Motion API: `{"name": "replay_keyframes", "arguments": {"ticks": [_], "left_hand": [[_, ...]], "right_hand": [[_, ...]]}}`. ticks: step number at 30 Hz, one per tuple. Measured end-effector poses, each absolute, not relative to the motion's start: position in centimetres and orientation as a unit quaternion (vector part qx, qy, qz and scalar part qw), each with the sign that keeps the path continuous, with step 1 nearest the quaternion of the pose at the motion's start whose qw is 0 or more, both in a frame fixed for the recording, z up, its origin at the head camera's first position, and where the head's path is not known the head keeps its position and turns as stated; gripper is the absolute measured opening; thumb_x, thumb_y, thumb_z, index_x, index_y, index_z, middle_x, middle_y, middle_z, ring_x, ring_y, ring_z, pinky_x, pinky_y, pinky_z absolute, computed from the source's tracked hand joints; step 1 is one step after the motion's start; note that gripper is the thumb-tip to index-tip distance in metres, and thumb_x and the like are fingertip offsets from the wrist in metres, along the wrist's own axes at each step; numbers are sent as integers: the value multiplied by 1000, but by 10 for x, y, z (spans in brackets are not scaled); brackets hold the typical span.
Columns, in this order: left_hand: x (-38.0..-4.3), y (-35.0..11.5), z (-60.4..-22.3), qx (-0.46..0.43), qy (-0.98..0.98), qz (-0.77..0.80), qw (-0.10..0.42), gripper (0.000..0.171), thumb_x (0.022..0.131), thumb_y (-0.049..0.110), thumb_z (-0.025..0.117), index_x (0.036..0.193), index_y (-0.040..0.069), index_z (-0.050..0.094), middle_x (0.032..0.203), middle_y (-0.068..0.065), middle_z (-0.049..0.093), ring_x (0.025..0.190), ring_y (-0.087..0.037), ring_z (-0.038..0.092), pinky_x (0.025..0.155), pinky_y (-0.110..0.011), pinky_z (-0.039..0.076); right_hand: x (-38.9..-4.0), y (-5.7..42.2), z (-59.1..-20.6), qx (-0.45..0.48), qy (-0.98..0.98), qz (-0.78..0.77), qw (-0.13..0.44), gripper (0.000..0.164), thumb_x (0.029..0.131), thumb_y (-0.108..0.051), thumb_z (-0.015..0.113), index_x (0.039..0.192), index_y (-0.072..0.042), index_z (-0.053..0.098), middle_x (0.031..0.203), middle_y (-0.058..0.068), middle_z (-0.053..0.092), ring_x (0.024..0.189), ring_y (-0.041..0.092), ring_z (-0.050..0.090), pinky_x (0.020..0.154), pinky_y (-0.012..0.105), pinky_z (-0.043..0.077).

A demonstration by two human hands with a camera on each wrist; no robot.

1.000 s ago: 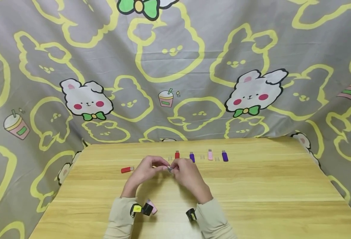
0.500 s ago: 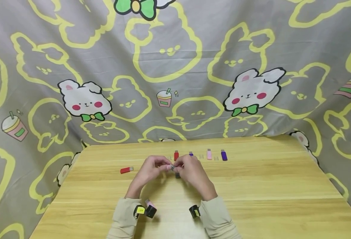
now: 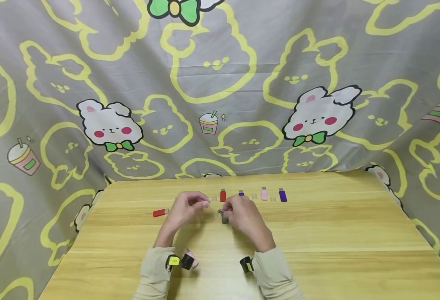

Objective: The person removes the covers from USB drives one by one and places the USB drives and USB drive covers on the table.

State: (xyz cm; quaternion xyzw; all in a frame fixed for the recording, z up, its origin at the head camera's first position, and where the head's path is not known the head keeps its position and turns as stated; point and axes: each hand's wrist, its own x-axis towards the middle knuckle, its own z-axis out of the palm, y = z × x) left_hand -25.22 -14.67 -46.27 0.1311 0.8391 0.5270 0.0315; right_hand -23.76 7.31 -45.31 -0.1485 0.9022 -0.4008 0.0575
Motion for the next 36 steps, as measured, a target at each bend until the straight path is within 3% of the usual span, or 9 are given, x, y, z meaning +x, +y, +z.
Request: {"name": "replay_keyframes", "arguments": {"ticks": [7,16,20,29,36], "left_hand": [[-254,-181,-452,52,840,538,-47,4,91,0,76,94,2,77,82,-12,72,78,-40,65,61,-22,47],[-253,-151,-457,119,854,506,5,8,95,5,72,100,3,77,94,-4,75,84,-17,67,74,-29,54],[-250,-137,-460,143,861,488,20,11,97,4,69,103,1,78,99,-5,76,90,-16,68,80,-30,56],[-247,-102,-473,161,894,418,9,9,95,4,73,95,5,81,95,-4,76,83,-12,64,73,-25,53],[-243,-71,-480,197,923,330,2,7,92,6,77,93,10,82,89,3,77,88,-13,70,82,-28,56]], "right_hand": [[-242,109,-451,-116,902,-412,54,5,95,-4,72,99,-4,75,84,0,66,80,18,63,65,31,51],[-247,126,-457,-57,912,-405,33,10,93,-9,76,98,-2,74,84,3,67,77,19,62,68,35,49],[-249,122,-466,-38,913,-403,41,10,91,-9,78,94,-1,73,81,3,67,74,18,61,68,35,50],[-251,115,-480,-21,937,-343,59,12,89,-14,81,83,-7,73,80,3,69,63,18,55,55,31,43],[-250,116,-482,-23,950,-308,55,20,88,-18,82,75,-10,70,73,1,66,63,19,57,56,33,44]]}}
